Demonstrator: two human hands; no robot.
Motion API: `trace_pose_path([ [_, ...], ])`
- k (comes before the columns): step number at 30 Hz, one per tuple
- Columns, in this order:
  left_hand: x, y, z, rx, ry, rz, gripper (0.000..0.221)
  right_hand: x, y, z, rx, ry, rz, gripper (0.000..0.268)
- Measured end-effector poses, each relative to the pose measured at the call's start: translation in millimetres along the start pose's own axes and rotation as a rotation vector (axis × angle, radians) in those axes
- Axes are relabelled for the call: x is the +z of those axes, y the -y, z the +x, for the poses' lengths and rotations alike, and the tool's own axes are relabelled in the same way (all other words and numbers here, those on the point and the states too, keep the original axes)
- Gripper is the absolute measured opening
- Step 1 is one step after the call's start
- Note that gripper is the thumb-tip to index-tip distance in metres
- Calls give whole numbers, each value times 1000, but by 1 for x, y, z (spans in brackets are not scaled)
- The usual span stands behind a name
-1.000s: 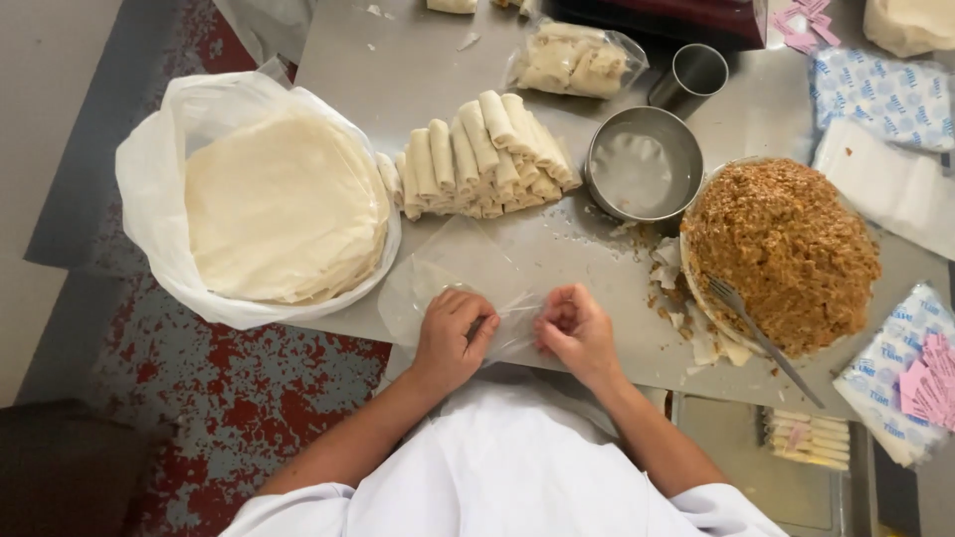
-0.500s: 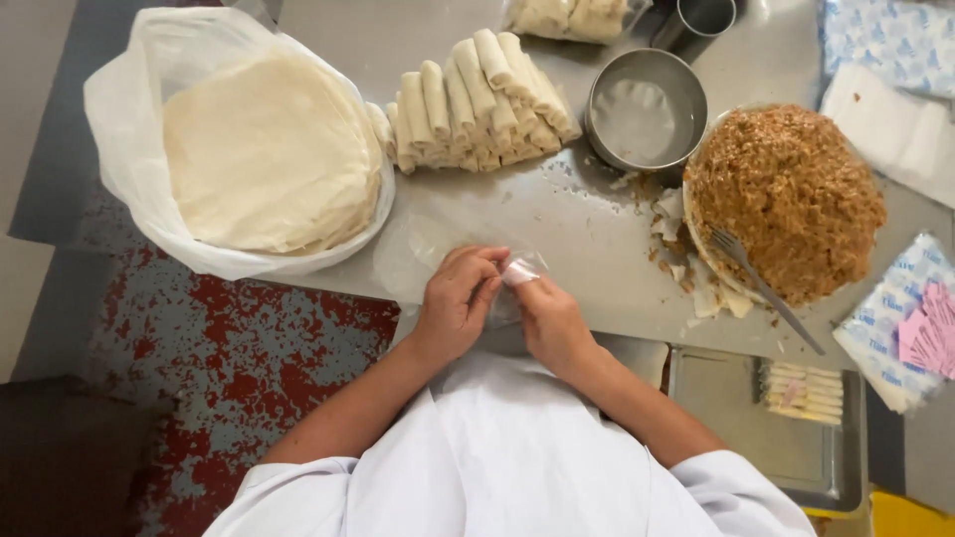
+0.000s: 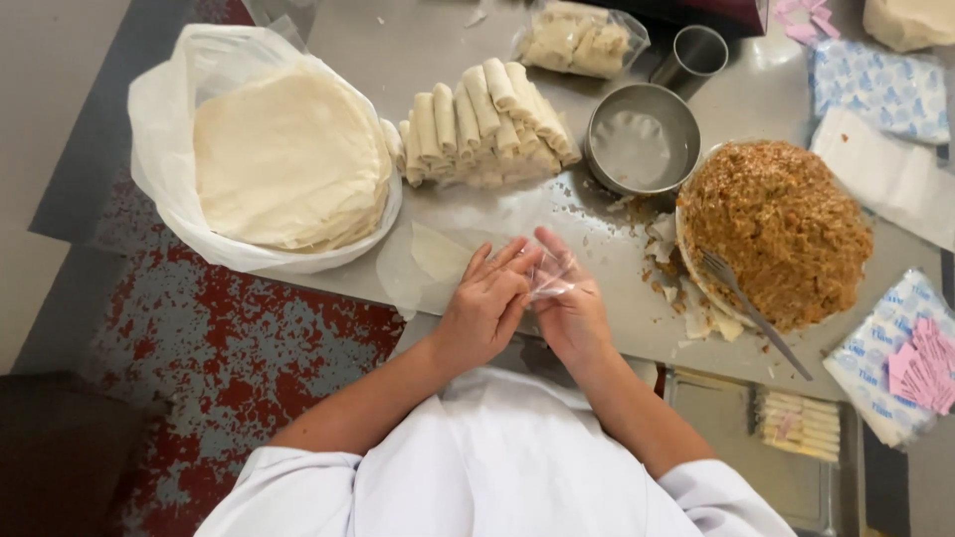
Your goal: The person places several white food rolls into a small plastic bag, seals the bag with a pink sticker, and places the bag onto a metal tray.
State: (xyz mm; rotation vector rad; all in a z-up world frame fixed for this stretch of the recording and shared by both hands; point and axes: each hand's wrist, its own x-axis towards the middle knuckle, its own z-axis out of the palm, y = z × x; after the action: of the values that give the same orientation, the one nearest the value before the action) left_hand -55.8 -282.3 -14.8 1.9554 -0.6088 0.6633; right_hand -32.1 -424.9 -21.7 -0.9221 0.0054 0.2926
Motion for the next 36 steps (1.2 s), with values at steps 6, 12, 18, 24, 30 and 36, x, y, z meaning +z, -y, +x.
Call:
trace_pose_path([
  [6, 25, -14, 8, 92, 8, -37, 19, -6, 3, 5, -21, 89, 65, 70],
  [12, 39, -23, 12, 168, 75, -76, 22, -14, 10, 15, 23, 241, 117, 81],
  [18, 21, -19, 29, 186, 44, -41, 17, -37, 0, 19, 108, 362, 177, 84],
  [24, -11, 78, 9, -452, 213, 350, 31, -31, 28, -8, 303, 7, 183, 83],
  [30, -22, 112, 23, -408, 228, 746, 35, -56, 99, -61, 130, -180, -184, 39],
  [36, -57, 100, 133, -338, 57, 518, 19, -2, 134, 85, -255, 94, -1131, 13],
])
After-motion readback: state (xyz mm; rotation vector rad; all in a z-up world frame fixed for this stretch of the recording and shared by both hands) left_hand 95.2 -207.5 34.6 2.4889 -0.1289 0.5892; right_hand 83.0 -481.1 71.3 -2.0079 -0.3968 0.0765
